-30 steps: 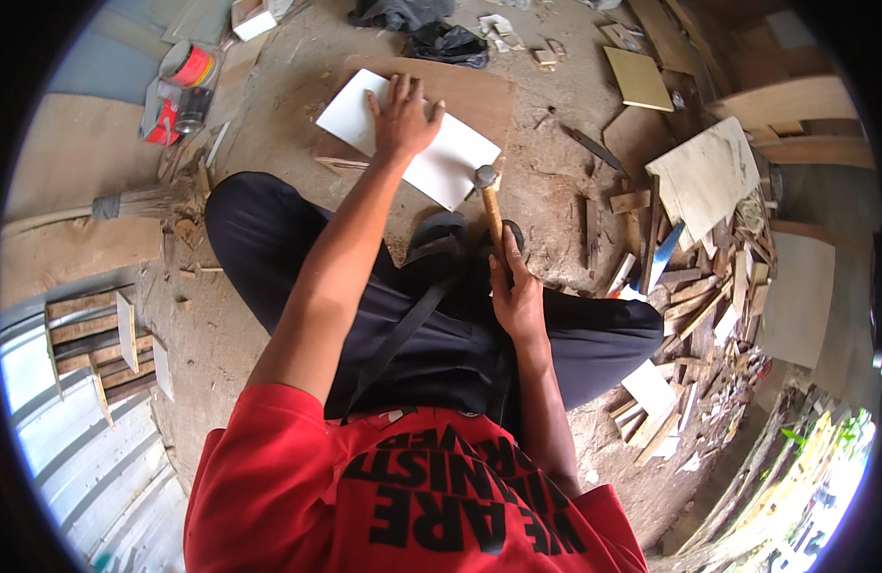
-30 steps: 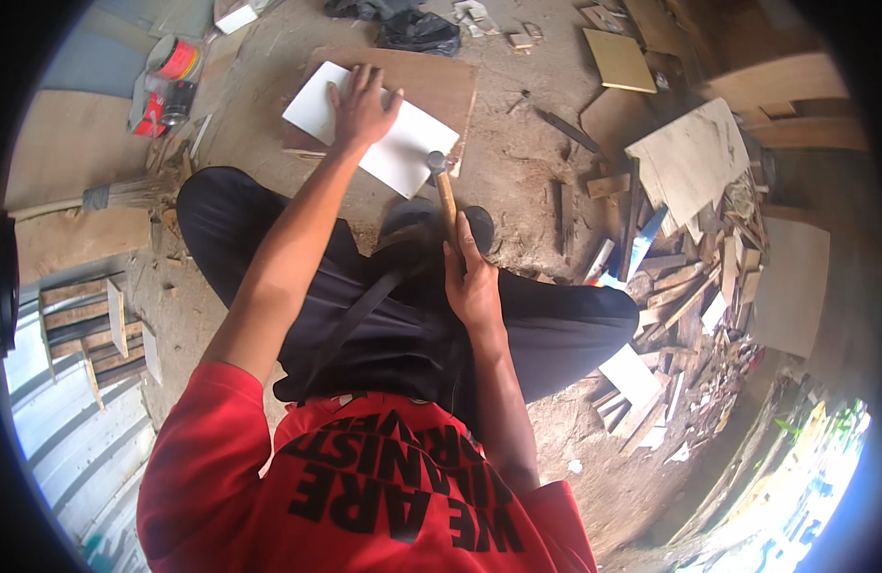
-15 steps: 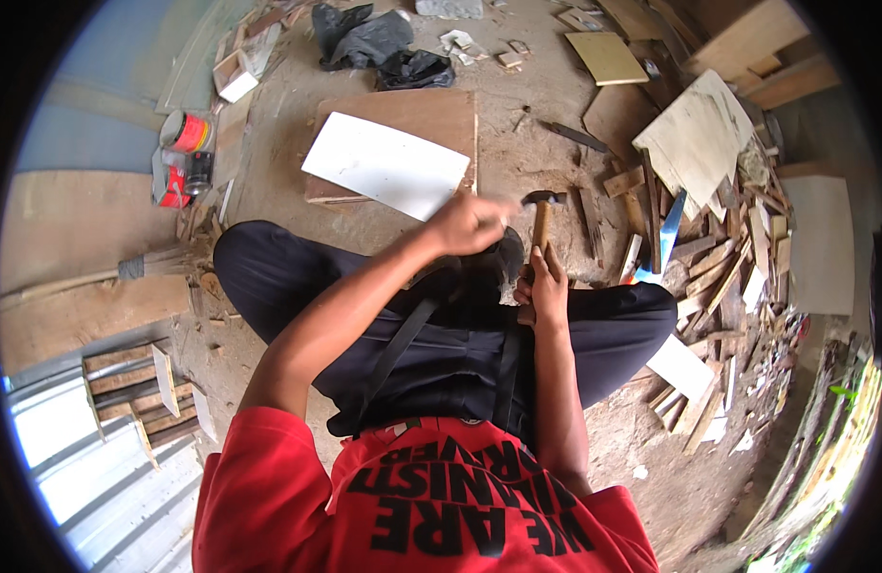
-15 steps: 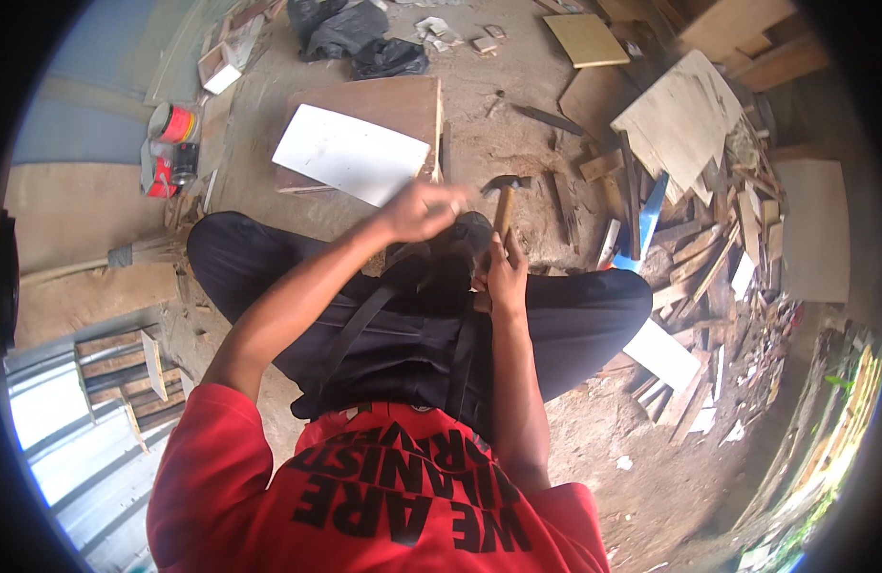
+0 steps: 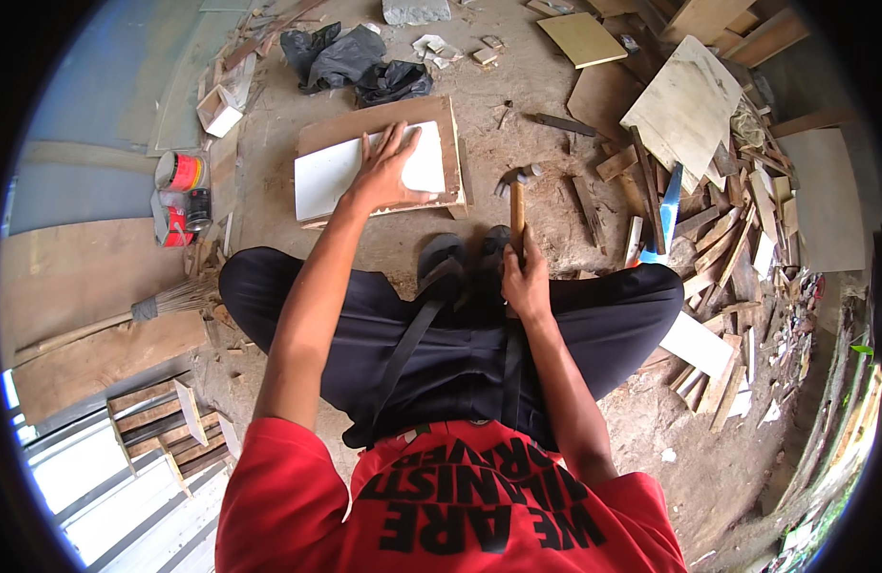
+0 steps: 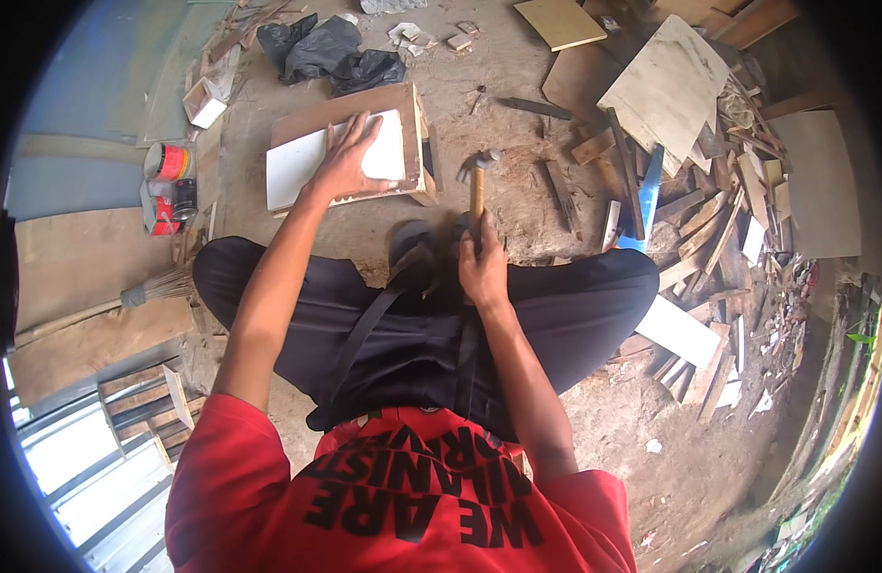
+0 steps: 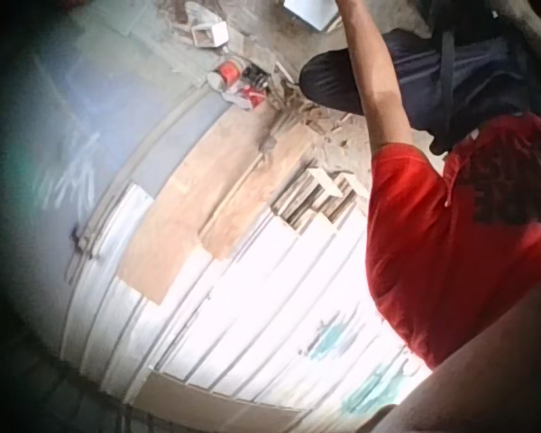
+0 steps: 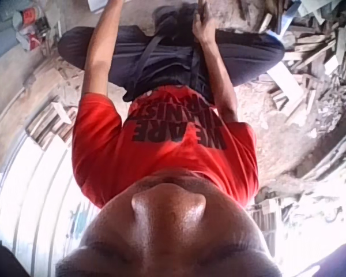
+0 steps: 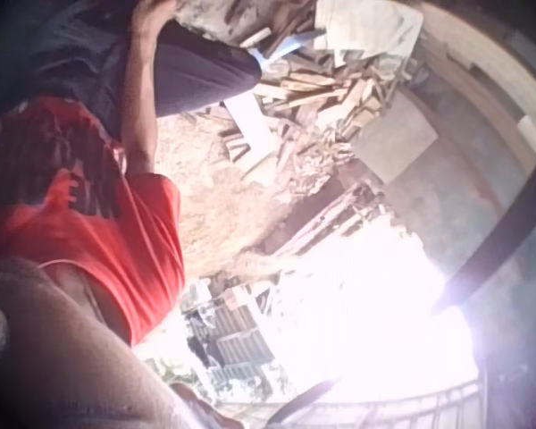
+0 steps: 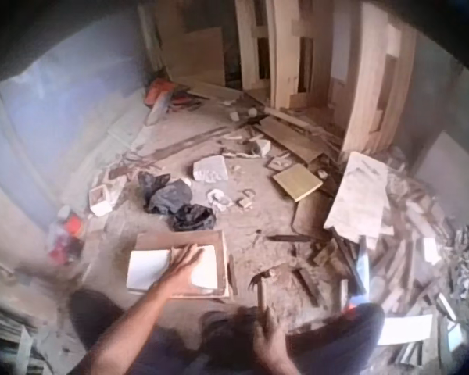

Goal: The person sits on the floor and repeatedly strikes a white rectangular tile with a hammer. They rotate the tile to hit different areas and occasionally lift it to inspect the surface. The person places the tile down and continues hammering until the end of the clip.

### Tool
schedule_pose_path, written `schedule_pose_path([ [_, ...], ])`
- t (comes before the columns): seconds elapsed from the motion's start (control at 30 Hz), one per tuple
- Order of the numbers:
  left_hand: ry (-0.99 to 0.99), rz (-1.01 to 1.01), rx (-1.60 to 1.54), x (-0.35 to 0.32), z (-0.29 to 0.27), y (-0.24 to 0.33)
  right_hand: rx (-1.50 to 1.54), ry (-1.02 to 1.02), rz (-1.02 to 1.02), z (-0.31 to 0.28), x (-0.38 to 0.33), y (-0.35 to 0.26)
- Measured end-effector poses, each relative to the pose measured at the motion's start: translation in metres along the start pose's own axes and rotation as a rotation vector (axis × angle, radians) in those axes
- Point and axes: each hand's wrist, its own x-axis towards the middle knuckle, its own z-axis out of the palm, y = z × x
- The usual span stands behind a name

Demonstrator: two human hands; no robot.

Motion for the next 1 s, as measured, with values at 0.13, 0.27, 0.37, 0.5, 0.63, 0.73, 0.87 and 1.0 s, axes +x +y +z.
schedule_pose_path([
  [0.13,0.099,-0.071,-0.037,0.018,0.020,0.009,-0.166,0.129,-0.432,0.011,0.005,-0.030],
  [0.27,0.140,-0.145,-0.763,0.026,0.015,-0.020,-0.235,-0.070,-0.366,0.013,0.009,-0.073],
  [0.37,0.336,-0.150,-0.562,0.019,0.027,-0.032,-0.315,-0.093,-0.458,0.024,0.014,-0.068],
  [0.5,0.529,-0.216,-0.027,0.024,0.041,-0.004,-0.355,-0.117,-0.420,0.026,0.005,-0.071],
  [0.63,0.527,-0.239,-0.075,0.023,0.038,-0.002,-0.388,-0.078,-0.527,0.030,0.005,-0.064],
  [0.73,0.533,-0.227,-0.069,0.020,0.039,-0.002,-0.407,-0.083,-0.563,0.033,0.013,-0.064],
  [0.87,0.544,-0.232,-0.067,0.019,0.039,-0.002,-0.377,-0.064,-0.525,0.033,0.001,-0.070],
  [1.0,0.573,-0.213,-0.060,0.023,0.037,-0.003,-0.349,-0.067,-0.479,0.034,0.004,-0.071],
])
